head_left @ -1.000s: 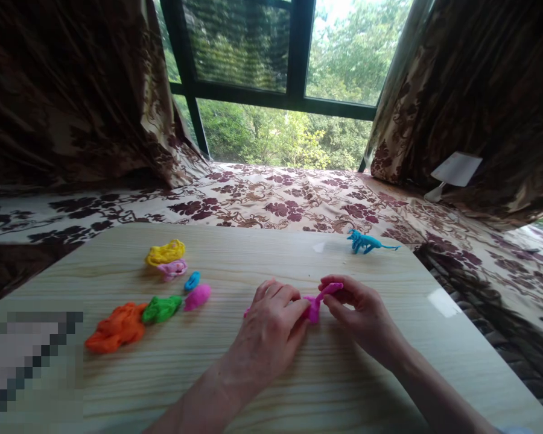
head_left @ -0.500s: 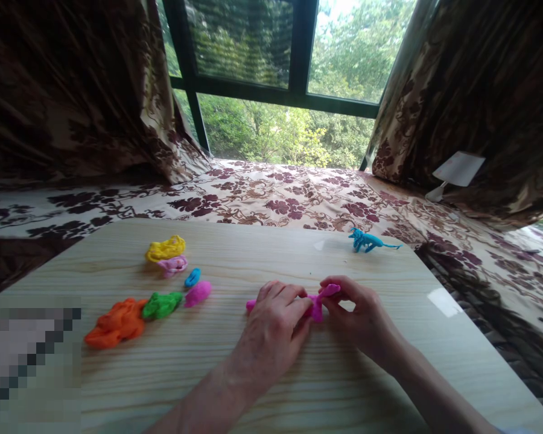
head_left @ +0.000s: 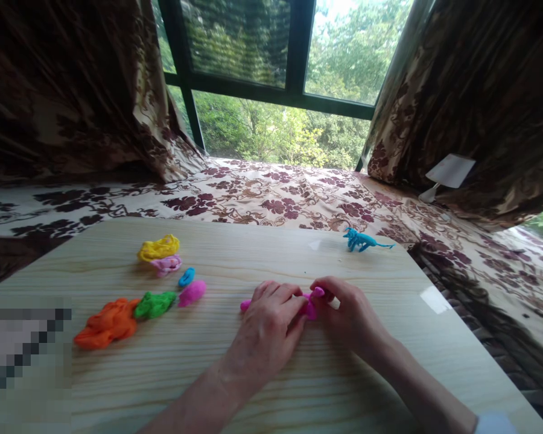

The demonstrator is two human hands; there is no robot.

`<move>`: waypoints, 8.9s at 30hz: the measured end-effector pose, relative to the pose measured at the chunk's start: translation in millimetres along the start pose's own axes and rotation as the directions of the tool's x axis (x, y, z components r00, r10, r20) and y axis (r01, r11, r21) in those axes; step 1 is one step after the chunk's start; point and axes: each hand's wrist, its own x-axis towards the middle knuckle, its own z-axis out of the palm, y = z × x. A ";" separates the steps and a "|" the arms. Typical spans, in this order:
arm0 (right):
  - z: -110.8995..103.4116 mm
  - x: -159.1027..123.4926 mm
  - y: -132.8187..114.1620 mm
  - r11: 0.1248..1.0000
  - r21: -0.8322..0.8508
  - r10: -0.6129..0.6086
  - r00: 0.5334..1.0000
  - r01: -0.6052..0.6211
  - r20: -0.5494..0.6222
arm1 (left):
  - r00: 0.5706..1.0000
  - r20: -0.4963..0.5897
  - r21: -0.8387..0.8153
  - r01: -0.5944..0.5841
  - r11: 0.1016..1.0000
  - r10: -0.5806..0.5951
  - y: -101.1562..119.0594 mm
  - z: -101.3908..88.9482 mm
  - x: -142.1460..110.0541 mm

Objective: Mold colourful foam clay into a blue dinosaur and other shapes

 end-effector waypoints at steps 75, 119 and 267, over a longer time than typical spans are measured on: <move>-10.3 6.3 5.2 0.992 0.118 -0.062 0.995 0.053 0.073 | 1.000 -0.026 -0.013 -0.011 1.000 0.011 1.5 0.5 0.5; -28.5 -8.6 -26.5 0.953 0.151 -0.208 0.931 0.261 -0.299 | 0.893 0.275 -0.601 0.449 0.661 -0.356 -12.6 -68.7 16.3; -56.9 -53.3 -4.5 0.981 -0.167 -0.076 0.990 0.096 0.118 | 0.941 -0.315 -0.171 0.072 0.983 -0.123 -28.1 -10.0 5.5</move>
